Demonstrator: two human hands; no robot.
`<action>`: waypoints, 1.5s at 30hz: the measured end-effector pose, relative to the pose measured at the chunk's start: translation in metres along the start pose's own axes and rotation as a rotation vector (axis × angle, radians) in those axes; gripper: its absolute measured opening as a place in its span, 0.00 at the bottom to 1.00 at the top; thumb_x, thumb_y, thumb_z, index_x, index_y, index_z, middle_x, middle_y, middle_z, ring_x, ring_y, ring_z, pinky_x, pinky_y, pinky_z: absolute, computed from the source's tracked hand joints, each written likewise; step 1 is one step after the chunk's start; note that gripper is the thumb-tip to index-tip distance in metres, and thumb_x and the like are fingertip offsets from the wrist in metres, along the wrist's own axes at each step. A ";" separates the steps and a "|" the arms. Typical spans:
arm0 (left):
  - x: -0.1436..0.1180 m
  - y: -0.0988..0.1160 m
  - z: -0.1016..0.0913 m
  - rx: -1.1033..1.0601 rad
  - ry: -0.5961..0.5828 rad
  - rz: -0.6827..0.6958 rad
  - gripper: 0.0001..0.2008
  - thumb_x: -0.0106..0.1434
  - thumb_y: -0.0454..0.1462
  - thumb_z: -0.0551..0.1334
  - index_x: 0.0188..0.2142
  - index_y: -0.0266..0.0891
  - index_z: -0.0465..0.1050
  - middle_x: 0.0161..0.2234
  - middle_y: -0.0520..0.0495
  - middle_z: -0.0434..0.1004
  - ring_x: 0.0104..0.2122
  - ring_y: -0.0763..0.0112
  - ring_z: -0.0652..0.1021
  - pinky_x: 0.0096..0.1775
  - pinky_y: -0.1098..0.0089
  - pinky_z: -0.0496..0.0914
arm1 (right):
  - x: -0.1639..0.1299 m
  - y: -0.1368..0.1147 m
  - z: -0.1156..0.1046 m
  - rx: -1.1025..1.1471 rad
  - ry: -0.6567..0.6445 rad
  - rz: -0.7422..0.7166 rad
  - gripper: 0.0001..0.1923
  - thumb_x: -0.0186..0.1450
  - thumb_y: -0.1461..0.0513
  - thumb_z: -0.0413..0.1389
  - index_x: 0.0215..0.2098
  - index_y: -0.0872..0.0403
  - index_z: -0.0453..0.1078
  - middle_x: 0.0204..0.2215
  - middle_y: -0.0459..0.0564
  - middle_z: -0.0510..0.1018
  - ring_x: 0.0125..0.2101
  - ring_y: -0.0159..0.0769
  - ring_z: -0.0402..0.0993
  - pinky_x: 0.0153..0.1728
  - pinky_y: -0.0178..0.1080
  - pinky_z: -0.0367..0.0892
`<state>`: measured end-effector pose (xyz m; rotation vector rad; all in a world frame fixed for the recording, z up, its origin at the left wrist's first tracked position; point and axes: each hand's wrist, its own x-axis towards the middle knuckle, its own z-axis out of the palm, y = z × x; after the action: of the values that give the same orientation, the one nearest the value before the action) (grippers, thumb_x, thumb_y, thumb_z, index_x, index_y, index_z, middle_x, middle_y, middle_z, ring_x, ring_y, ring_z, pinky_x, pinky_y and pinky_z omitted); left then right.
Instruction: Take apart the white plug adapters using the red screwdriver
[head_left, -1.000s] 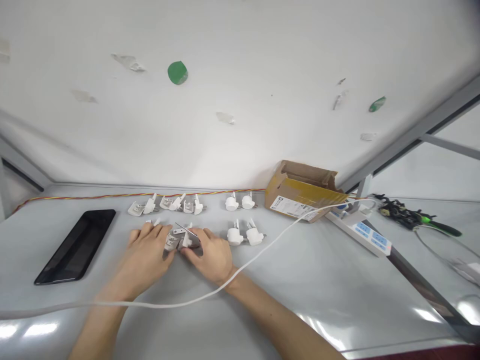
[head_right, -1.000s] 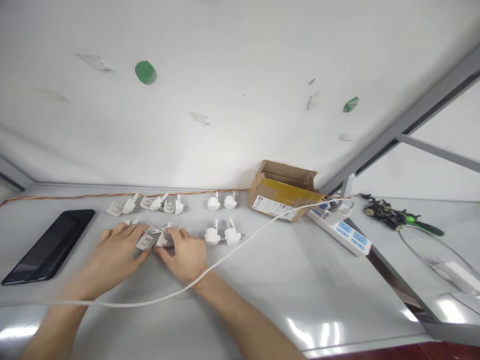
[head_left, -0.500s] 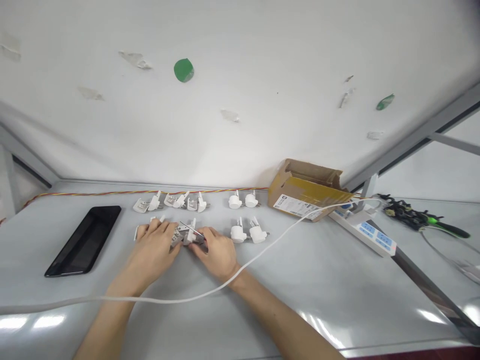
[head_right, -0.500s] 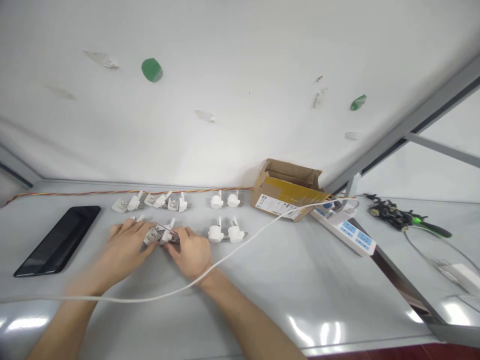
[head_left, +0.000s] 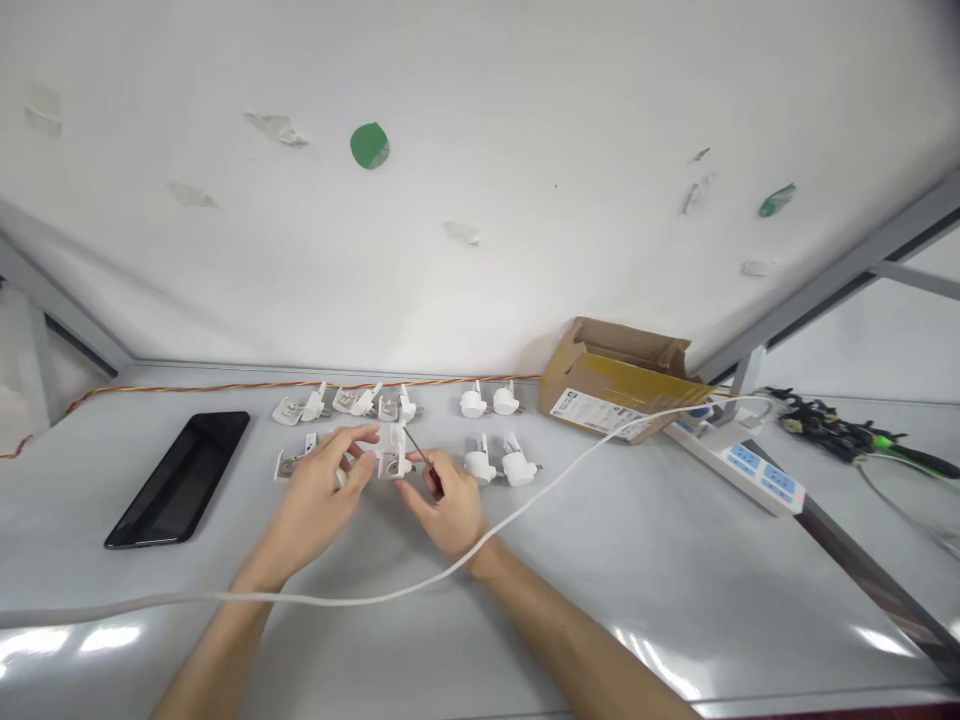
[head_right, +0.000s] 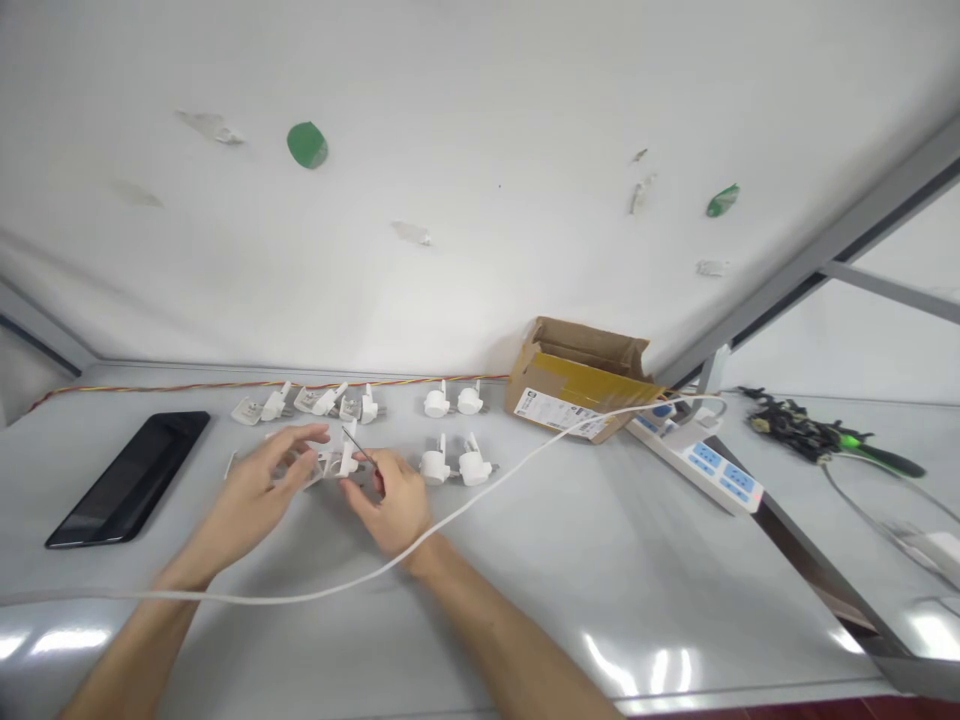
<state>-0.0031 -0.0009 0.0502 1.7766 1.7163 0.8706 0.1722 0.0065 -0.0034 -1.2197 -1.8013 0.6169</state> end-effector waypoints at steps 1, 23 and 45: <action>-0.001 0.002 0.001 -0.121 -0.034 -0.050 0.20 0.62 0.46 0.54 0.52 0.46 0.67 0.48 0.46 0.74 0.38 0.64 0.76 0.42 0.63 0.70 | 0.000 -0.001 0.000 0.016 0.008 -0.011 0.15 0.61 0.55 0.56 0.44 0.53 0.70 0.21 0.40 0.65 0.22 0.29 0.62 0.27 0.32 0.61; 0.015 -0.015 -0.005 -0.965 0.401 -0.232 0.17 0.52 0.40 0.67 0.41 0.42 0.69 0.41 0.48 0.74 0.32 0.70 0.78 0.30 0.68 0.73 | -0.003 -0.003 0.000 -0.853 -0.208 0.010 0.14 0.63 0.71 0.48 0.44 0.54 0.68 0.36 0.54 0.72 0.26 0.36 0.71 0.20 0.35 0.62; 0.016 -0.014 0.000 -0.941 0.232 -0.214 0.13 0.56 0.39 0.61 0.42 0.41 0.71 0.43 0.49 0.72 0.39 0.68 0.77 0.48 0.61 0.70 | 0.055 -0.018 0.008 -0.793 -0.498 -0.352 0.11 0.61 0.73 0.52 0.40 0.60 0.72 0.38 0.57 0.75 0.42 0.42 0.71 0.41 0.40 0.66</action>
<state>-0.0119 0.0158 0.0414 0.8741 1.2354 1.4956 0.1476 0.0499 0.0271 -1.2412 -2.7590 -0.0395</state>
